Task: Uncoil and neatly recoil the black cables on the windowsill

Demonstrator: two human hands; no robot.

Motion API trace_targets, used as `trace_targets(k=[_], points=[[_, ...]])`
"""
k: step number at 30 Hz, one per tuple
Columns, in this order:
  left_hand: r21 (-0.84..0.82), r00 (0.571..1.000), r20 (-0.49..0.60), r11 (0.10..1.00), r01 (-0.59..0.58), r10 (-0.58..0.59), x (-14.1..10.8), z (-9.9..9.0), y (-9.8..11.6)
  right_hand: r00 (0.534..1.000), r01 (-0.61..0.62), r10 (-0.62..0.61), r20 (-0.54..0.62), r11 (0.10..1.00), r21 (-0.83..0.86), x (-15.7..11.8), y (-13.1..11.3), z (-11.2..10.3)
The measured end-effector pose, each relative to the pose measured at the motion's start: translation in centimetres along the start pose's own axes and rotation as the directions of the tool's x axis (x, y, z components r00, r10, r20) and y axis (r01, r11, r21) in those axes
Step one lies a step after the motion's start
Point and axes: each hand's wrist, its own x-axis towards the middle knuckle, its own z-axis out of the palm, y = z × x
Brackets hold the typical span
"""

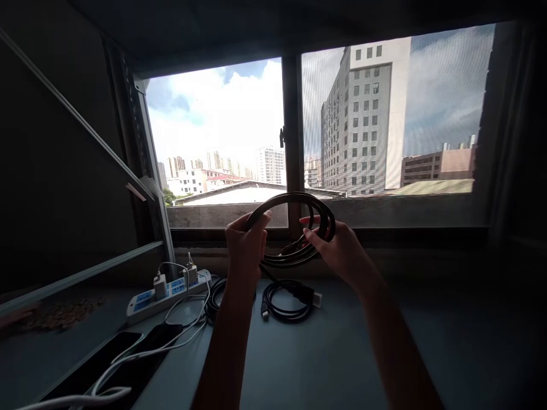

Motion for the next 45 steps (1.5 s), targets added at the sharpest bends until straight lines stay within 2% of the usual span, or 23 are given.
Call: trace_targets(k=[3,6,11,15,19,22,25,29,31,33,35,39,40,43,44,45], points=[[-0.104,0.991,0.132,0.994,0.035,-0.021,-1.0,0.3,0.9,0.995,0.011,-0.008,-0.1,1.0,0.028,-0.1,-0.7,-0.6],[-0.186,0.964,0.263,0.979,0.09,-0.038,-1.8,0.5,1.6,0.985,0.033,-0.02,-0.172,0.997,0.069,-0.2,-1.3,-1.2],[-0.203,0.968,0.251,0.977,0.065,-0.012,-2.1,0.7,2.0,0.971,0.053,-0.037,-0.234,0.997,0.061,-0.8,-2.4,-2.0],[-0.2,0.966,0.259,0.978,0.063,-0.009,-2.0,0.4,2.3,0.972,0.069,-0.062,-0.228,0.997,0.023,-1.5,-3.2,-2.3],[-0.203,0.964,0.265,0.977,0.07,-0.014,-2.0,0.3,2.3,0.975,0.04,-0.036,-0.217,0.999,0.013,-1.7,-3.6,-2.5],[-0.18,0.979,0.203,0.983,0.042,-0.005,-1.8,0.7,1.6,0.978,0.013,-0.011,-0.207,1.0,0.007,-1.7,-3.8,-2.4],[-0.114,0.997,0.056,0.993,-0.037,0.044,-1.0,1.0,0.0,0.984,0.036,-0.046,-0.171,0.998,-0.06,-2.0,-3.9,-2.1],[0.057,0.993,-0.082,0.995,-0.084,0.089,0.6,0.7,-2.2,0.985,0.051,-0.087,-0.15,0.972,-0.23,-2.3,-4.0,-1.1],[0.121,0.98,-0.143,0.985,-0.12,0.137,1.1,0.2,-2.8,0.987,0.036,-0.074,-0.139,0.965,-0.259,-2.3,-4.1,-0.7],[0.173,0.941,-0.223,0.96,-0.218,0.254,1.2,-0.2,-2.8,0.992,0.031,-0.055,-0.111,0.977,-0.211,-2.1,-3.9,-0.3],[0.215,0.883,-0.277,0.92,-0.327,0.378,1.0,-0.5,-2.5,0.996,0.018,-0.027,-0.079,0.994,-0.112,-1.8,-3.6,0.0],[0.283,0.782,-0.268,0.822,-0.495,0.563,-0.2,-0.5,-1.3,0.999,-0.025,0.027,-0.037,0.998,0.052,-1.0,-2.6,0.2],[0.318,0.739,-0.264,0.78,-0.539,0.619,-0.5,-0.4,-1.1,0.999,-0.02,0.023,-0.044,0.997,0.077,-0.9,-2.4,0.2],[0.416,0.571,-0.272,0.63,-0.656,0.775,-1.0,-0.3,-0.7,0.997,0.036,-0.026,-0.073,0.988,0.148,-0.7,-2.1,0.2],[0.422,0.524,-0.278,0.592,-0.686,0.805,-1.0,-0.3,-0.7,0.996,0.059,-0.046,-0.074,0.982,0.18,-0.7,-2.1,0.2],[0.416,0.495,-0.282,0.569,-0.709,0.822,-0.9,-0.3,-0.8,0.996,0.072,-0.058,-0.071,0.975,0.21,-0.7,-2.2,0.2]])
